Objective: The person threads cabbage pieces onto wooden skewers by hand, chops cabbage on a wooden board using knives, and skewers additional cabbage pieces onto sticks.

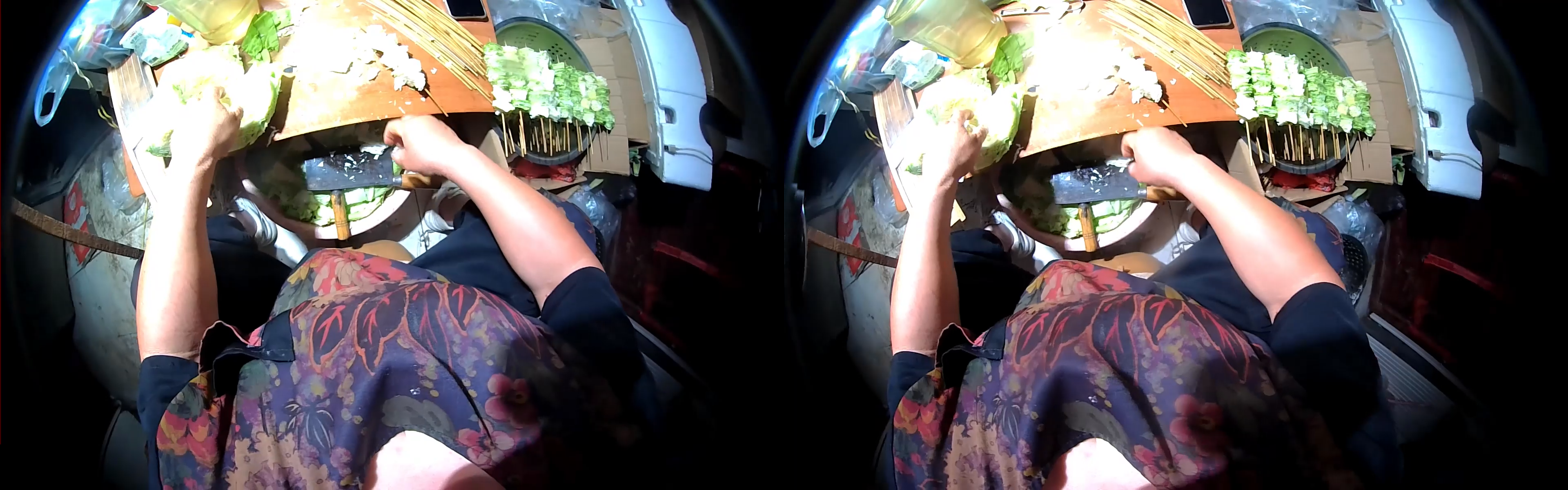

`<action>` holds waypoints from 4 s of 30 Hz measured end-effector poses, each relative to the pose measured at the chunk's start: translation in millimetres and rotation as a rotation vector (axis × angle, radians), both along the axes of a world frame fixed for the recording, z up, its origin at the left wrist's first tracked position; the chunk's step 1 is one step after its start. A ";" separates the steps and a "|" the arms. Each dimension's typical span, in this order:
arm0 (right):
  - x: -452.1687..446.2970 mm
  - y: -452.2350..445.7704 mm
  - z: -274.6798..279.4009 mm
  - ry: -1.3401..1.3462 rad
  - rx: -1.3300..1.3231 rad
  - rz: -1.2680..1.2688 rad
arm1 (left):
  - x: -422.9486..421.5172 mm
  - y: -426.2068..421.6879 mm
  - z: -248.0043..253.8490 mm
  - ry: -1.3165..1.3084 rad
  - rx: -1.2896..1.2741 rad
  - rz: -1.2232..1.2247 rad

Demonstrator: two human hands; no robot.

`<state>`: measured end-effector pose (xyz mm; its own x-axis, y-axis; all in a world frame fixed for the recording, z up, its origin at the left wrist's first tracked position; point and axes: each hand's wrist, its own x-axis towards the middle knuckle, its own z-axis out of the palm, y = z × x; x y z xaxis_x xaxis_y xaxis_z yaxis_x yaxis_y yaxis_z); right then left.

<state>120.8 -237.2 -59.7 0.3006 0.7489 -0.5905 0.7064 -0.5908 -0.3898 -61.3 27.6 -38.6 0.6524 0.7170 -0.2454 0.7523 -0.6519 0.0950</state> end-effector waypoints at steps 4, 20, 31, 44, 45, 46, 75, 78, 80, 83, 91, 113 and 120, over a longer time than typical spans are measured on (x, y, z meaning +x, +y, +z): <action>-15.9 -22.6 -17.3 -0.083 -0.200 0.179 | -7.8 7.3 -12.6 -0.106 -0.014 0.040; -19.0 -10.0 55.8 0.031 -0.274 0.120 | 15.4 3.4 -14.9 -0.238 -0.406 0.295; 17.7 -44.1 132.1 0.628 0.057 -0.521 | 41.5 -27.4 -3.2 -0.099 -0.171 0.170; 1.7 -3.2 116.9 0.640 0.542 -0.395 | 55.7 -41.5 8.9 -0.013 -0.131 0.066; -0.3 3.1 111.2 0.641 0.428 -0.430 | 56.5 -44.1 12.7 -0.008 -0.128 0.066; -2.8 9.1 103.1 0.533 0.358 -0.464 | 57.2 -46.7 17.1 0.029 -0.114 0.023; -40.5 2.6 59.5 0.180 0.452 -0.339 | 42.3 -41.8 -22.9 -0.334 -0.177 -0.036; -39.6 2.5 59.8 0.165 0.439 -0.363 | 49.1 -47.5 -15.7 -0.357 -0.271 0.042; -37.6 1.1 58.5 0.156 0.422 -0.352 | 52.7 -51.8 -11.8 -0.373 -0.225 0.047; -35.2 -0.6 57.0 0.141 0.387 -0.342 | 57.8 -49.0 -11.4 -0.367 -0.210 -0.028; -29.9 -6.9 50.3 0.126 0.389 -0.343 | 70.1 -54.5 0.6 -0.241 -0.148 -0.092; 0.1 30.0 58.6 0.222 0.086 -0.248 | 86.6 -57.3 6.2 -0.032 -0.113 -0.159; -16.3 19.3 32.9 0.120 0.179 -0.340 | 68.3 -51.8 -16.7 -0.283 -0.142 -0.053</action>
